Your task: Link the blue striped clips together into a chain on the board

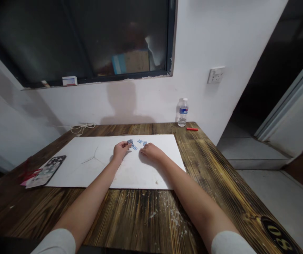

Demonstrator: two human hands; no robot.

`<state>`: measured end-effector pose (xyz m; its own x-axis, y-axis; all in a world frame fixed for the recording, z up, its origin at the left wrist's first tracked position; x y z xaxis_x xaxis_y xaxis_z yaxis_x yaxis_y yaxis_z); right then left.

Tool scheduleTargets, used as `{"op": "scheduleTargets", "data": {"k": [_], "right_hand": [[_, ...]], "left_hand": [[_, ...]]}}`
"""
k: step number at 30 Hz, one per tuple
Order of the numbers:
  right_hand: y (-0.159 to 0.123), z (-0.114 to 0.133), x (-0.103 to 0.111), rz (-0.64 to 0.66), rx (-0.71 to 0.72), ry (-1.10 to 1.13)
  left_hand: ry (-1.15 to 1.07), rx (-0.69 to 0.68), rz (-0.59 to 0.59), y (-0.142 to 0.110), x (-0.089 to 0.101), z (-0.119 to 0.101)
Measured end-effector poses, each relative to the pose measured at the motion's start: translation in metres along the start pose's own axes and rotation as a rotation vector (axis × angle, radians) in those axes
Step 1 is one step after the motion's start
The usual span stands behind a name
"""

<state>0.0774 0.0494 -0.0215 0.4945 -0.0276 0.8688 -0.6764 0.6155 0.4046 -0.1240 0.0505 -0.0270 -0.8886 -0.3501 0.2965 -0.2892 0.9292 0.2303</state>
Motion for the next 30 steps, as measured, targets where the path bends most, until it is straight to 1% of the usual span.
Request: {"op": "scheduleTargets", "data": {"k": [3, 6, 8, 10, 12, 14, 16, 18, 23, 28, 30], "right_hand": [[-0.002, 0.003, 0.003, 0.024, 0.091, 0.016], [-0.002, 0.005, 0.006, -0.016, 0.093, 0.009], [-0.003, 0.007, 0.006, -0.051, 0.071, -0.002], [-0.003, 0.008, 0.006, -0.105, 0.011, 0.005], [-0.004, 0.008, 0.005, -0.185, -0.054, 0.031], [-0.005, 0.008, 0.004, -0.274, -0.073, 0.060], [-0.005, 0.010, 0.004, -0.353, -0.037, 0.090], [-0.006, 0.011, 0.003, -0.404, 0.009, 0.119], [-0.006, 0.012, 0.002, -0.462, 0.054, 0.120], [-0.007, 0.014, 0.003, -0.603, 0.146, 0.098], [-0.007, 0.014, 0.004, -0.659, 0.140, 0.090]], "left_hand": [[-0.014, 0.013, 0.001, -0.001, 0.000, 0.000], [-0.030, 0.029, 0.027, -0.002, -0.001, -0.002], [-0.042, 0.031, 0.062, -0.004, -0.003, -0.004], [-0.068, 0.029, 0.108, -0.006, -0.004, -0.005], [-0.076, 0.024, 0.158, -0.008, -0.006, -0.007], [-0.042, 0.013, 0.210, -0.010, -0.008, -0.009], [0.008, 0.004, 0.253, -0.012, -0.009, -0.012], [0.022, 0.005, 0.277, -0.014, -0.009, -0.014], [-0.028, 0.035, 0.275, -0.015, -0.008, -0.018], [-0.047, 0.060, 0.277, -0.014, -0.008, -0.016], [-0.052, 0.058, 0.290, -0.014, -0.009, -0.015]]}}
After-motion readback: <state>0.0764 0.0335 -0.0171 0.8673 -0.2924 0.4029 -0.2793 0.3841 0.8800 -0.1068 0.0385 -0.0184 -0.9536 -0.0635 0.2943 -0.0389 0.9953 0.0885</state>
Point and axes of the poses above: each hand's wrist, its own y-axis towards the middle knuckle, its own x-axis out of the back of the hand, z = x × y, the point moved 2 cm from there along y, towards the middle knuckle, and after that the axes turned 8 degrees about y, right-handed, at the moved point
